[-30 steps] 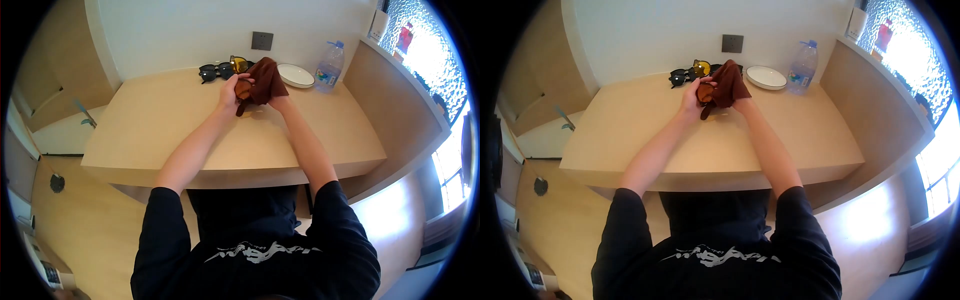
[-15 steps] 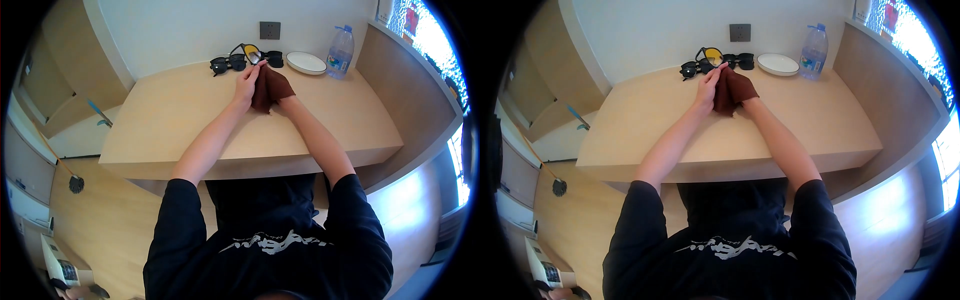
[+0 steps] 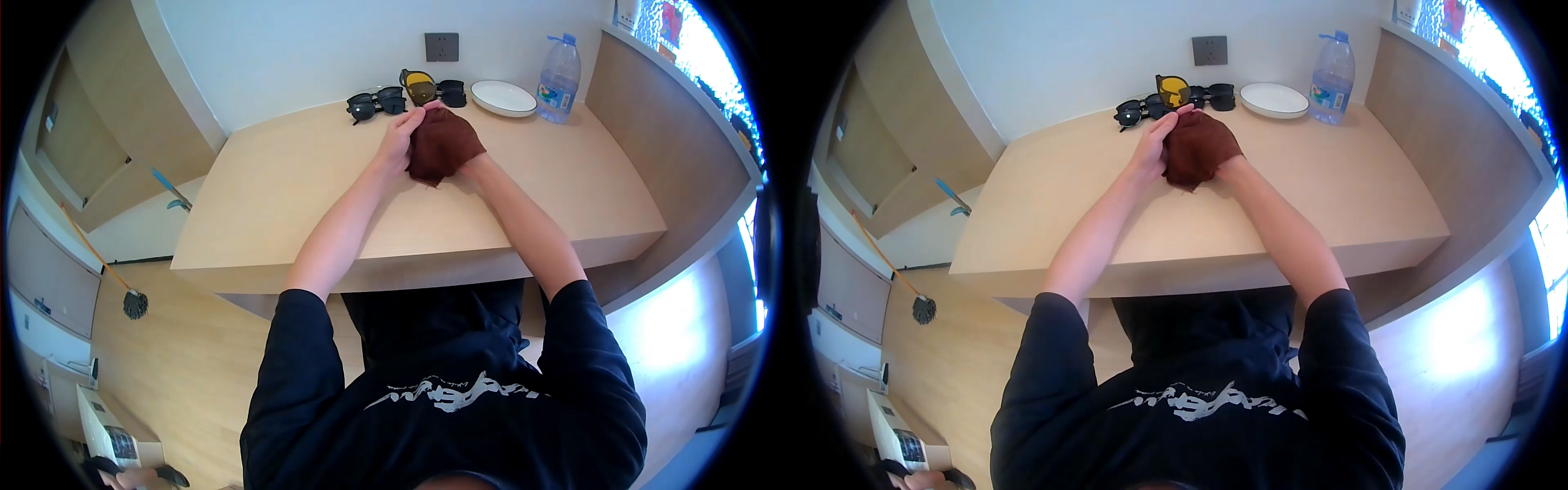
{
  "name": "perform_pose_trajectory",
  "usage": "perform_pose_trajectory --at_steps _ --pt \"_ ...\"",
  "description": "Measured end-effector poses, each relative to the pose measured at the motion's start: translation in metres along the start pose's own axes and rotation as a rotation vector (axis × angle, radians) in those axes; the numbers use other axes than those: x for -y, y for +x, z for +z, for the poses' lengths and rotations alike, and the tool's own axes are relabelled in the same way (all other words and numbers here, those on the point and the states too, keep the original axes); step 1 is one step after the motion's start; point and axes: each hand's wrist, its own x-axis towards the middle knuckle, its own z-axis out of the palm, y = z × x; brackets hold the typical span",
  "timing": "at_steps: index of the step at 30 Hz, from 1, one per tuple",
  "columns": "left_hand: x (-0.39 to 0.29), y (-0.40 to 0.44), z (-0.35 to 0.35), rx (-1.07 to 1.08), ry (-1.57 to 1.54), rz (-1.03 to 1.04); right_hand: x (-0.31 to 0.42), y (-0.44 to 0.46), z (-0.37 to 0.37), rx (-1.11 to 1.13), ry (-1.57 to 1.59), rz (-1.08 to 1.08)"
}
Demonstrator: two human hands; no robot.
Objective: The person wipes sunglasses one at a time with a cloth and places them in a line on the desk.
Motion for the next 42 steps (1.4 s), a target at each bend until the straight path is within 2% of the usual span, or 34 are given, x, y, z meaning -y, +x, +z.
perform_pose_trajectory --at_steps 2,4,5,7,11,13,16,17,19,20,22,23,25,26,28,32,34,36,38,40,42 --pt "0.0 0.0 0.0 0.007 -0.046 -0.062 -0.003 -0.003 0.004 -0.04 0.007 -0.005" --pt "0.0 0.001 0.0 0.014 -0.092 -0.122 -0.006 -0.002 0.01 -0.11 0.519 0.411" --pt "0.001 0.001 0.001 0.011 -0.088 -0.108 -0.006 -0.002 0.013 -0.108 0.52 0.412" --pt "0.003 0.001 0.002 0.006 -0.084 -0.095 -0.006 -0.003 0.016 -0.186 0.413 0.359" --pt "0.007 0.004 -0.003 -0.098 -0.146 -0.037 -0.001 0.003 0.005 -0.153 0.346 0.324" --pt "0.007 0.006 -0.005 -0.113 -0.127 0.018 0.003 0.007 -0.002 0.018 0.13 0.087" --pt "0.005 0.004 -0.005 -0.157 -0.069 0.002 0.0 0.007 0.006 0.037 0.043 0.054" --pt "0.005 0.003 -0.004 -0.114 -0.051 -0.003 -0.002 0.006 0.01 0.038 0.044 0.054" --pt "0.006 0.004 -0.003 -0.068 -0.034 -0.007 -0.008 0.005 0.018 -0.125 0.018 -0.027" --pt "0.008 0.006 -0.003 -0.067 -0.068 -0.012 -0.013 0.006 0.027 -0.125 0.016 -0.027" --pt "0.008 0.006 -0.003 -0.066 -0.102 -0.018 -0.014 0.008 0.035 -0.237 0.365 0.339" --pt "0.008 0.005 -0.002 -0.134 -0.102 -0.025 -0.012 0.007 0.033 -0.236 0.364 0.338" --pt "0.007 0.004 -0.002 -0.202 -0.102 -0.032 -0.003 0.005 0.021 -0.295 1.03 0.518" --pt "0.007 0.005 -0.005 -0.204 -0.144 -0.032 0.005 0.008 0.007 -0.295 1.031 0.518" --pt "0.007 0.008 -0.011 -0.205 -0.185 -0.033 0.017 0.013 -0.022 0.198 0.15 0.158" --pt "0.009 0.01 -0.016 -0.159 -0.086 0.028 0.018 0.009 -0.022 0.171 0.118 0.134" --pt "0.009 0.009 -0.014 -0.151 -0.048 0.027 0.015 0.007 -0.015 0.073 0.106 0.117" --pt "0.009 0.008 -0.011 -0.239 0.049 0.049 0.01 0.005 -0.014 0.098 0.102 0.113" --pt "0.009 0.007 -0.007 -0.238 0.026 0.075 0.013 0.005 -0.023 0.121 0.095 0.108" --pt "0.006 0.007 -0.009 -0.24 0.005 0.102 0.019 0.003 -0.03 0.086 0.182 0.21" --pt "0.003 0.007 -0.016 -0.233 -0.082 0.11 0.008 0.002 -0.01 0.038 0.227 0.128"
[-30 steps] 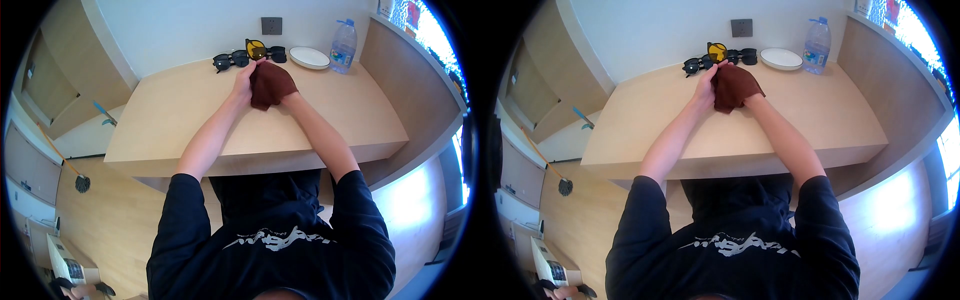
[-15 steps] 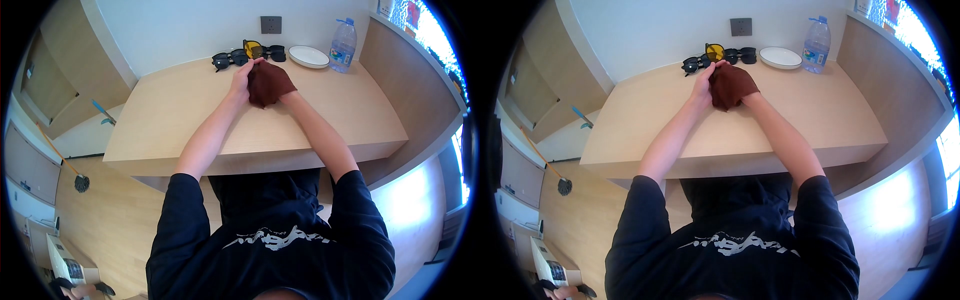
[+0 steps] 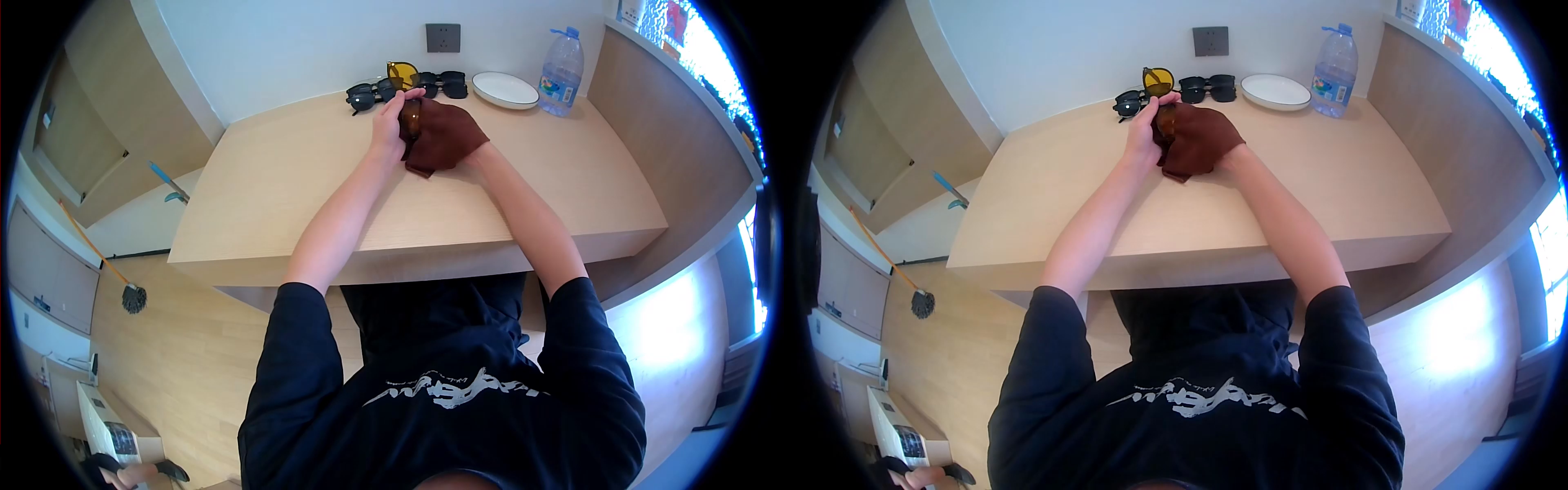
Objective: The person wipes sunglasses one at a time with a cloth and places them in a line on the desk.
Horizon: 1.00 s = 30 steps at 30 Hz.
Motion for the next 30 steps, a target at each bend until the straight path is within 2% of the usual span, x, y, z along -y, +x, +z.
perform_pose_trajectory --at_steps 1,5,7,8,10,11,13,14,16,17,19,23,25,26,29,30 --pt "0.001 0.0 0.001 0.0 -0.001 0.0 0.0 0.0 -0.001 -0.036 0.04 -0.089" --pt "0.006 -0.003 0.004 0.044 0.064 -0.026 0.011 -0.002 -0.023 0.087 -0.151 -0.067" --pt "0.007 -0.006 0.01 0.038 0.113 -0.008 0.023 0.004 -0.036 0.394 -0.226 0.136" --pt "0.007 -0.009 0.013 -0.01 0.112 -0.045 0.016 0.004 -0.031 0.395 -0.226 0.135" --pt "0.004 -0.011 0.017 -0.06 0.112 -0.077 -0.01 0.005 -0.011 -0.085 0.798 0.66" --pt "0.003 -0.011 0.016 -0.052 0.119 -0.059 -0.018 0.006 -0.003 -0.085 0.801 0.658" --pt "0.002 -0.011 0.015 -0.045 0.128 -0.045 -0.025 0.006 0.005 -0.105 1.086 0.603" --pt "0.0 -0.01 0.013 -0.057 0.138 -0.046 -0.024 0.005 0.004 -0.106 1.087 0.603" --pt "0.0 -0.007 0.01 -0.069 0.148 -0.047 -0.018 -0.001 -0.004 0.144 0.467 -0.058" --pt "0.0 -0.006 0.008 -0.016 0.121 -0.011 -0.012 -0.002 -0.013 0.143 0.467 -0.058" --pt "0.0 -0.005 0.007 0.037 0.094 0.023 -0.003 -0.006 -0.028 0.182 0.219 -0.189" --pt "0.0 -0.006 0.011 0.062 0.106 0.015 -0.008 -0.008 -0.02 0.125 -0.016 -0.198" --pt "0.001 -0.007 0.011 0.067 0.112 0.029 -0.046 -0.003 0.02 0.08 0.578 -0.077" --pt "0.001 -0.007 0.011 0.044 0.142 0.025 -0.047 -0.001 0.022 0.082 0.578 -0.077" --pt "0.001 -0.007 0.011 0.01 0.169 0.021 -0.036 0.003 0.017 -0.011 0.417 -0.006" --pt "0.0 -0.008 0.012 -0.003 0.166 0.018 -0.027 0.002 0.006 0.036 0.098 -0.06"
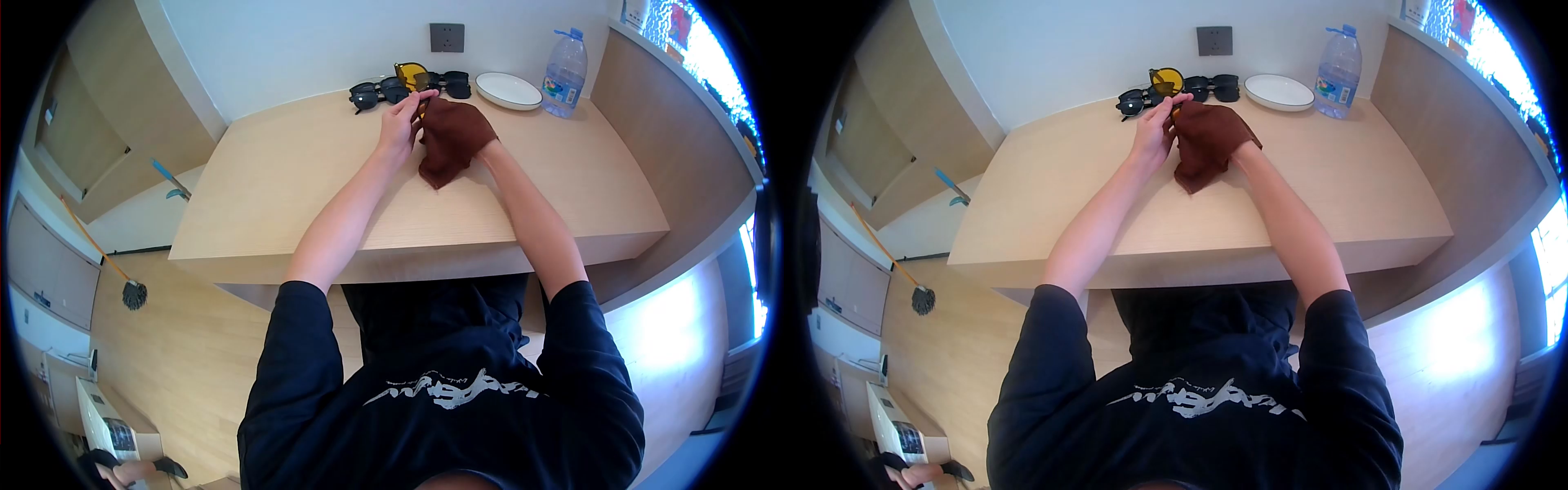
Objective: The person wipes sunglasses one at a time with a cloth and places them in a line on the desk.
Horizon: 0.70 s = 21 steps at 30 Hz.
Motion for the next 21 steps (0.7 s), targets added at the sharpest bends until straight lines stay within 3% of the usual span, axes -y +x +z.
perform_pose_trajectory --at_steps 1,5,7,8,14,16,17,19,21 --pt "0.0 0.0 -0.001 0.0 0.0 0.0 0.013 -0.001 -0.01 0.058 -0.319 -0.044" --pt "0.001 0.003 -0.004 0.047 -0.051 -0.004 0.032 -0.004 -0.02 0.125 -0.273 -0.025" --pt "0.0 0.003 -0.007 0.06 -0.09 0.001 0.026 -0.004 -0.013 -0.138 -0.004 -0.264" --pt "-0.001 0.003 -0.008 0.055 -0.095 -0.007 0.027 -0.004 -0.014 -0.136 -0.004 -0.266" --pt "0.001 0.003 -0.004 -0.001 -0.038 -0.005 0.03 -0.001 -0.015 0.089 -0.254 -0.045" --pt "0.0 0.004 -0.003 -0.017 -0.003 0.01 0.023 0.004 -0.007 -0.073 -0.234 -0.02" --pt "-0.002 0.003 -0.003 0.001 -0.049 -0.008 0.025 0.004 -0.008 -0.074 -0.235 -0.022" --pt "-0.003 0.004 -0.005 0.019 -0.093 -0.03 0.037 0.001 -0.011 -0.061 0.067 0.243" --pt "-0.001 0.011 -0.012 0.021 -0.123 0.051 0.054 -0.001 -0.023 0.002 0.057 0.183"
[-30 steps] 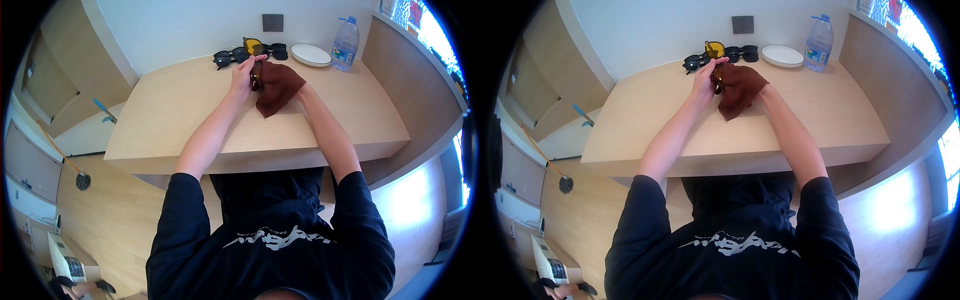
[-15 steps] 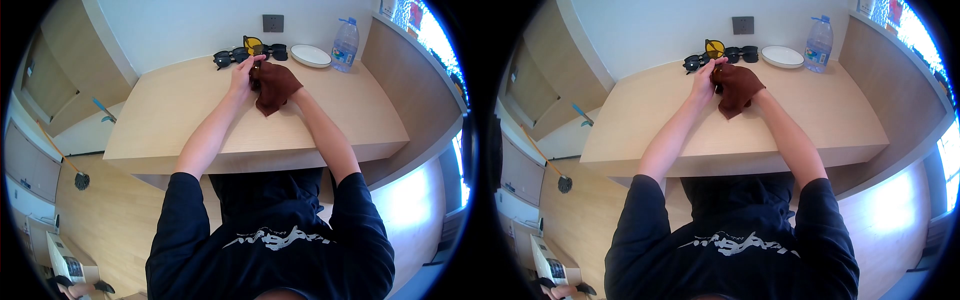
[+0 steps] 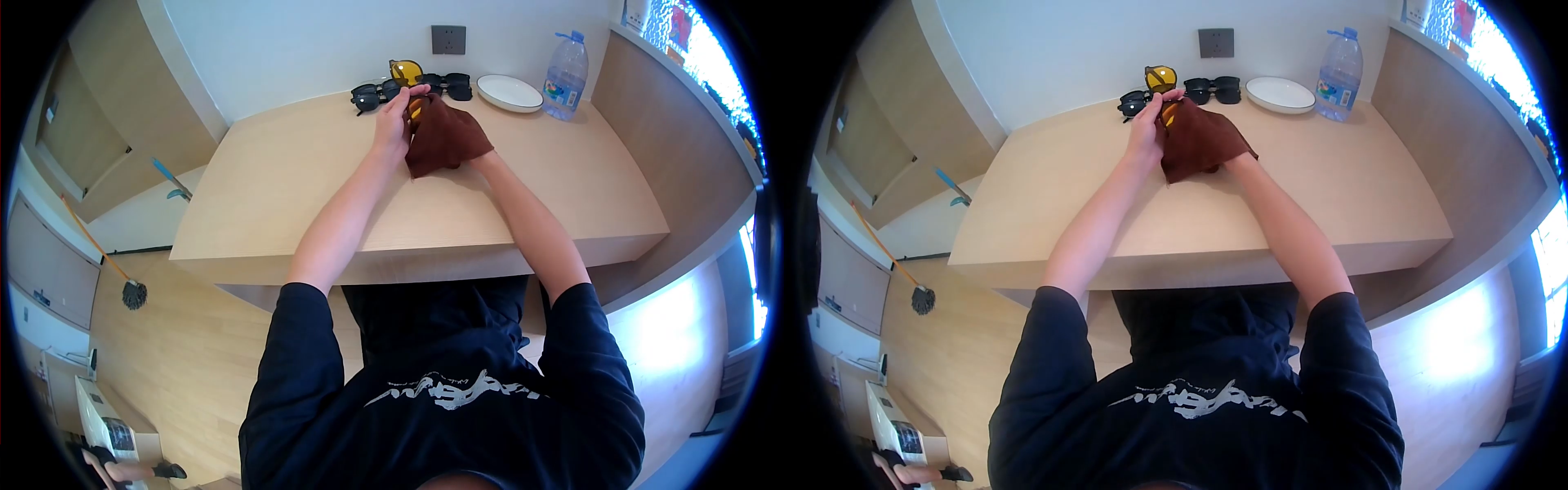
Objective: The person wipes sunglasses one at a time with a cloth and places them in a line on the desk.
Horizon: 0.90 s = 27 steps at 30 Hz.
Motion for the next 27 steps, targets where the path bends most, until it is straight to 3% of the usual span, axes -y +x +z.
perform_pose_trajectory --at_steps 2,4,5,7,9,13,15,20,24,25,27 --pt "-0.006 -0.003 0.002 -0.008 -0.032 -0.019 0.002 0.0 0.0 0.06 -0.02 -0.064" --pt "-0.01 -0.004 0.001 -0.019 -0.062 -0.039 -0.005 0.0 0.01 -0.137 -0.167 -0.465" --pt "-0.01 -0.003 0.0 -0.029 -0.044 -0.031 -0.005 -0.001 0.014 -0.136 -0.164 -0.466" --pt "-0.01 0.0 -0.001 -0.037 -0.027 -0.02 -0.007 0.001 0.02 0.197 -0.424 -0.195" --pt "-0.007 0.002 -0.001 0.007 -0.174 -0.103 -0.007 0.002 0.025 0.168 -0.366 -0.216" --pt "-0.014 0.005 -0.002 0.03 -0.118 -0.108 -0.015 0.001 0.032 0.077 -0.219 -0.197" --pt "-0.013 0.009 -0.011 0.206 -0.195 -0.109 -0.026 0.001 0.026 0.057 -0.203 -0.219" --pt "-0.012 0.005 -0.004 0.157 -0.105 -0.111 -0.046 -0.002 0.012 0.086 -0.238 -0.168" --pt "-0.015 0.006 -0.006 0.124 -0.124 -0.083 -0.08 -0.001 0.01 -0.052 -0.377 -0.261" --pt "-0.017 0.005 -0.004 0.12 -0.12 -0.077 -0.082 -0.001 0.004 0.071 -0.325 -0.117" --pt "-0.017 0.003 -0.001 0.121 -0.043 -0.073 -0.083 -0.006 -0.001 0.071 -0.339 -0.025"
